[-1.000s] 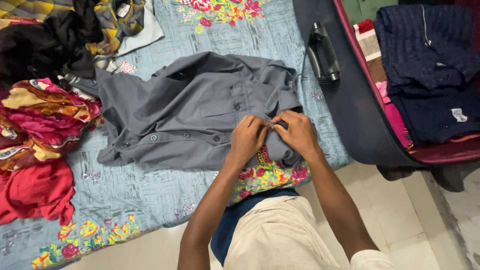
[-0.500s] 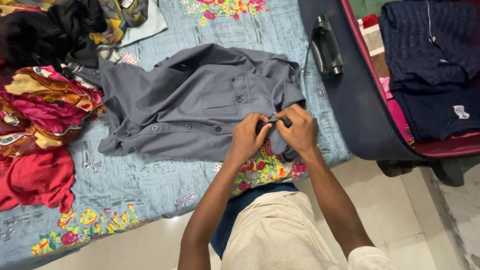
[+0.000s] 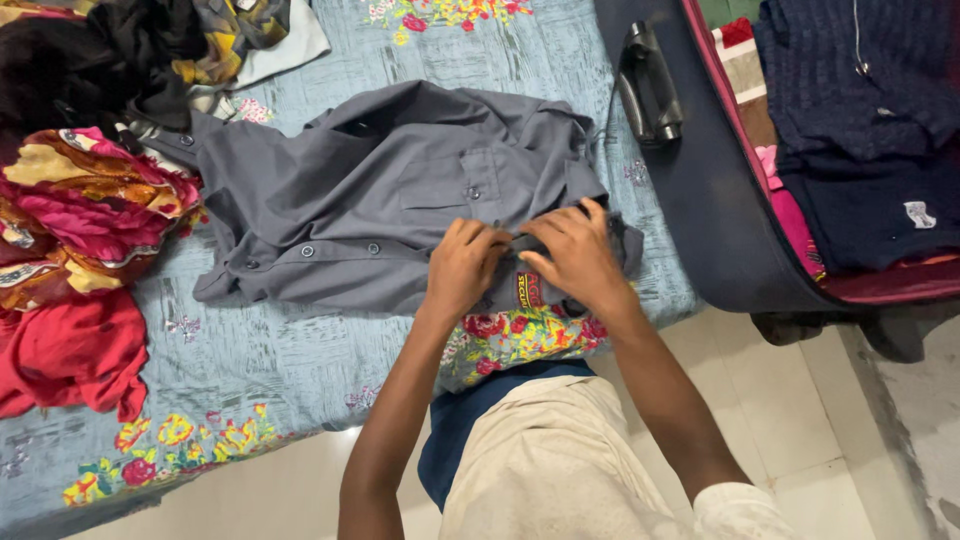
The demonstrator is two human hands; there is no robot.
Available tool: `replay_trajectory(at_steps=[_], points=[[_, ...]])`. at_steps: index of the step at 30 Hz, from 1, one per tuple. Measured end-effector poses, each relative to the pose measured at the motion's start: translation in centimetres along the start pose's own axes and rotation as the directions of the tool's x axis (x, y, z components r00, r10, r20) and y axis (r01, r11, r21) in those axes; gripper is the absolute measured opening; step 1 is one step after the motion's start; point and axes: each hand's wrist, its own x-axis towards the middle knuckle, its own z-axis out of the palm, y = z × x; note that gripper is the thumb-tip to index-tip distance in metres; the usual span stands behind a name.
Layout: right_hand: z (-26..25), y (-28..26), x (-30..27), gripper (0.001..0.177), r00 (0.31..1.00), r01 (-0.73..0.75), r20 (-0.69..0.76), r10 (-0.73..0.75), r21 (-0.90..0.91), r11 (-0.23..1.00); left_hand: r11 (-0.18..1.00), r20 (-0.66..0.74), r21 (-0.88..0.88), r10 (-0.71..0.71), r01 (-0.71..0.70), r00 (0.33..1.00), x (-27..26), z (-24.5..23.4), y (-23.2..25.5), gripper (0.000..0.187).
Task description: The person folds a blue sweater and a grey long-sleeved shirt by hand on a bed, placing the folded sweater into an open suitcase.
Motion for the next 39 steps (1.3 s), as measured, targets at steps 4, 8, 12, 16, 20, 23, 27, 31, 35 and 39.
replay_trajectory(at_steps=[4, 8, 12, 16, 20, 23, 27, 31, 35, 39], points=[[2.4, 1.3, 0.6, 0.017, 0.987, -0.137, 0.098, 0.126, 0.113, 0.984, 0.998, -0.007, 0.023, -0.059, 0.059, 0.998, -0.9, -0.4, -1.5, 0.015], [2.7, 0.7, 1.3, 0.018, 0.964, -0.247, 0.146, 0.224, 0.167, 0.954, 0.998, 0.029, 0.014, -0.056, 0.056, 0.998, -1.3, -1.2, -2.3, 0.015], [2.3, -0.9, 2.0, 0.029, 0.995, 0.012, 0.095, -0.019, 0.067, 0.998, 0.997, 0.086, 0.024, -0.075, 0.073, 0.993, -1.2, -1.4, -2.5, 0.015], [4.2, -0.8, 1.6, 0.027, 0.961, 0.082, 0.259, -0.101, 0.083, 0.993, 0.996, 0.271, -0.026, -0.07, 0.08, 0.96, -1.2, -1.5, -3.9, 0.014], [7.4, 0.8, 0.5, 0.014, 0.933, 0.05, 0.342, -0.113, 0.187, 0.981, 0.998, 0.466, -0.03, -0.029, 0.048, 0.884, -1.3, -1.2, -5.3, 0.011], [8.4, 1.7, -0.6, 0.018, 0.957, 0.022, 0.273, -0.095, 0.258, 0.966, 0.988, 0.476, 0.068, -0.152, 0.136, 0.866, -1.6, 0.1, -5.4, 0.015], [8.7, 1.9, -1.0, 0.019, 0.966, -0.027, 0.254, -0.049, 0.29, 0.957, 0.994, 0.258, 0.103, -0.063, 0.038, 0.964, -2.5, 1.2, -5.0, 0.019], [8.9, 2.0, -0.8, 0.019, 0.968, -0.064, 0.249, -0.025, 0.341, 0.938, 0.995, 0.28, 0.047, -0.098, 0.088, 0.955, -2.7, 1.0, -5.4, 0.022], [9.1, 2.0, -1.1, 0.019, 0.967, -0.089, 0.253, 0.0, 0.339, 0.937, 0.982, 0.365, -0.03, -0.164, 0.188, 0.916, -2.8, 1.0, -6.4, 0.022], [9.3, 2.1, -0.8, 0.02, 0.974, -0.06, 0.227, -0.027, 0.365, 0.929, 0.979, 0.384, -0.107, -0.119, 0.173, 0.915, -2.2, 1.7, -7.9, 0.021]])
